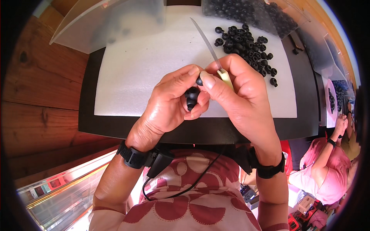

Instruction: The recorder is using a small knife to trim excess material or check the quality of small black plastic components.

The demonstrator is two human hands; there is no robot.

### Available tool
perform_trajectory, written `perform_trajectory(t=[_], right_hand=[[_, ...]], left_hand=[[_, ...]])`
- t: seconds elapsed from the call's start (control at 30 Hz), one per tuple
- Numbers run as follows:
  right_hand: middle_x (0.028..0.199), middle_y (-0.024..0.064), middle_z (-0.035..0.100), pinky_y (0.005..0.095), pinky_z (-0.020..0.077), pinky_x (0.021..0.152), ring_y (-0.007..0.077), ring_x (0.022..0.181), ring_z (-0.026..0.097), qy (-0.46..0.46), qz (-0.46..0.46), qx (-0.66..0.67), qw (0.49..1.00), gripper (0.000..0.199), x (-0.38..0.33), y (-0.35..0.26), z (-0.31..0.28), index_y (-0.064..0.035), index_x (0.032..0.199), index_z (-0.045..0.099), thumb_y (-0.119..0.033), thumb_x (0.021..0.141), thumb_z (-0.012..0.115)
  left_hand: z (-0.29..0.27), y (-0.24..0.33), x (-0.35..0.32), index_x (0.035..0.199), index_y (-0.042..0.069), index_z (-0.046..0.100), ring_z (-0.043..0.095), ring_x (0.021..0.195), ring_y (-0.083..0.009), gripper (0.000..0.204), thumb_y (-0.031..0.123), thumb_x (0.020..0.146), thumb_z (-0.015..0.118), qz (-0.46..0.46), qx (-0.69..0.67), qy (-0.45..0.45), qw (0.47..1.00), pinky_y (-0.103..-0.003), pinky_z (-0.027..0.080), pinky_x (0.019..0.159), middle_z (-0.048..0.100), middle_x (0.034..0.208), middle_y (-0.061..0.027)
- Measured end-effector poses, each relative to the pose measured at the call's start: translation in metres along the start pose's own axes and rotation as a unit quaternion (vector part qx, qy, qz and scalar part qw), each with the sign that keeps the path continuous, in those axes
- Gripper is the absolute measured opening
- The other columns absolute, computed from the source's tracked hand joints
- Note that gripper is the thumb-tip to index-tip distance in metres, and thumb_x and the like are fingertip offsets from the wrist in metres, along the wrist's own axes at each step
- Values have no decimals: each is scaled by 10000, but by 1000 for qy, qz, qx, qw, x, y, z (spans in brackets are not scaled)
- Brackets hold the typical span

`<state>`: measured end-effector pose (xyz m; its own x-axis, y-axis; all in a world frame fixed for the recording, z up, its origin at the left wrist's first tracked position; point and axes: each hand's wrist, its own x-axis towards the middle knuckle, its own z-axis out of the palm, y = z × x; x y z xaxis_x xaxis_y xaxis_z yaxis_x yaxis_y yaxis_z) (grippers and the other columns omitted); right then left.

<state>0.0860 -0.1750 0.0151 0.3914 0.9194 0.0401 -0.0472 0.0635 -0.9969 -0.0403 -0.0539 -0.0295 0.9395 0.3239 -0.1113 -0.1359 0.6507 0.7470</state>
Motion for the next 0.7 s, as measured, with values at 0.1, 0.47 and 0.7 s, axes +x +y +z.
perform_trajectory(t=[0.1, 0.47, 0.7], right_hand=[[888, 21, 645, 219, 477, 697, 53, 786, 581, 9, -11, -51, 999, 167, -1, -1, 0, 2, 1069, 573, -159, 1044, 612], [834, 44, 618, 240, 429, 630, 82, 662, 486, 25, -86, -327, 941, 144, -39, -2, -1, 12, 1122, 541, -91, 1031, 583], [894, 69, 680, 269, 471, 636, 114, 659, 549, 35, -135, -365, 920, 147, -39, 8, -3, 6, 1116, 545, -51, 1001, 618]], left_hand=[[1, 1, -2, 975, 39, 556, 474, 538, -141, 355, 369, 1080, 476, 0, -4, 1, 1000, -256, 302, 460, 562, 735, -63], [4, -3, 0, 952, -20, 524, 465, 525, -147, 358, 329, 1030, 499, 34, -3, 36, 999, -258, 354, 472, 583, 793, -138], [3, -4, 0, 928, -6, 504, 449, 532, -135, 417, 403, 1003, 524, 44, 11, 32, 998, -253, 352, 474, 582, 807, -145]])
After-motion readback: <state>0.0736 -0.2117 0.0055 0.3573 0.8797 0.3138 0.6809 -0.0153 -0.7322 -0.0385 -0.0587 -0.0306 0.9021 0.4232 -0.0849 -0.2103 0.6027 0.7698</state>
